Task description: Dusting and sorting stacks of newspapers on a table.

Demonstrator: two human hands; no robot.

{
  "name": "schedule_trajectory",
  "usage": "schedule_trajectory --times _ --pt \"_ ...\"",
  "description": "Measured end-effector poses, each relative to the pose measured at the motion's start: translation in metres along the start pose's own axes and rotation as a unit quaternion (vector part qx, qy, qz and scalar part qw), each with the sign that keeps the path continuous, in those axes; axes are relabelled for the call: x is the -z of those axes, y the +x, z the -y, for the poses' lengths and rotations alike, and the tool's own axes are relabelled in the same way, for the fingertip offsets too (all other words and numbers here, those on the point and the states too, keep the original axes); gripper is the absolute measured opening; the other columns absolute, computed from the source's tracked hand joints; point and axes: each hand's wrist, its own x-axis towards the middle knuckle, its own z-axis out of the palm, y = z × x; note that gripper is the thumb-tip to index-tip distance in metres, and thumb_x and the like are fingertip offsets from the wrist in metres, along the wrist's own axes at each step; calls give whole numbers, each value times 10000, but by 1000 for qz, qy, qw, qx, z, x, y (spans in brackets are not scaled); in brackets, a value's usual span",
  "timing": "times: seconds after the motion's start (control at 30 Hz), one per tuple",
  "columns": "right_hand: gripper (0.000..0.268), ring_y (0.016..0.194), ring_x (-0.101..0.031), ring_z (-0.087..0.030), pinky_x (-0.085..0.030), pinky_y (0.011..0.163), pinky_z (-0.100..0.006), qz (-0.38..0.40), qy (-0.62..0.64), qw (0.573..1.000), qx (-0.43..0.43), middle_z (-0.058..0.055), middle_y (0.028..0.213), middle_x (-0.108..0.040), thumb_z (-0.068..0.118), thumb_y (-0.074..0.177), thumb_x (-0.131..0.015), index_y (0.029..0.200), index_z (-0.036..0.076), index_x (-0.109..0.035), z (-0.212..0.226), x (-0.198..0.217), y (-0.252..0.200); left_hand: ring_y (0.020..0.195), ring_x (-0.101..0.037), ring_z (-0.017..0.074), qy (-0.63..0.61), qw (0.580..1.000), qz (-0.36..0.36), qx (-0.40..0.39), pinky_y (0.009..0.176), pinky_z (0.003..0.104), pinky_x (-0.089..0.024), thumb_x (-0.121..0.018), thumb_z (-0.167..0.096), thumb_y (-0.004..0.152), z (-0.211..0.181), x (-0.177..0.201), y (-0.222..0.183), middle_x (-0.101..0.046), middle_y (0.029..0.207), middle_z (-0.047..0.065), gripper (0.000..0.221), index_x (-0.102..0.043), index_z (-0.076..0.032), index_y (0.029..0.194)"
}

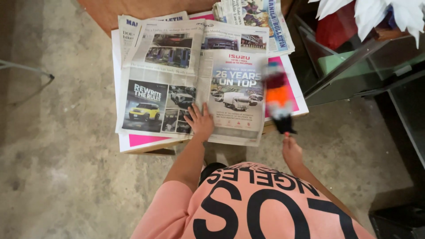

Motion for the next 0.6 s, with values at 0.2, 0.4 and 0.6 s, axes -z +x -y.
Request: schedule_trajectory --times 0.2,0.4,0.6 --pt "419 1050 -728 -355 -568 928 -507 136 -166 965 148 -98 1042 -782 604 992 -445 1108 275 -678 19 -41 -28 1568 73 397 112 991 68 6 1185 653 -91 -331 -352 1075 13 10 23 75 1729 126 598 -206 -223 1646" --pt "460 1098 -667 -514 -495 1000 -595 20 -41 999 14 -346 1233 -657 341 1080 -356 1307 22 -599 24 -70 -13 1503 -184 476 93 987 99 -81 1052 616 -276 -426 -524 1035 14 61 11 -117 1686 238 697 -190 -297 1650" --pt "572 1069 -693 -291 -529 924 -441 -37 149 980 -128 -50 1071 -732 669 776 -841 1112 246 -656 37 -118 46 1517 -190 508 77 972 34 -221 1151 658 -194 -632 -491 917 14 84 -30 -239 1660 270 750 -407 -219 1579"
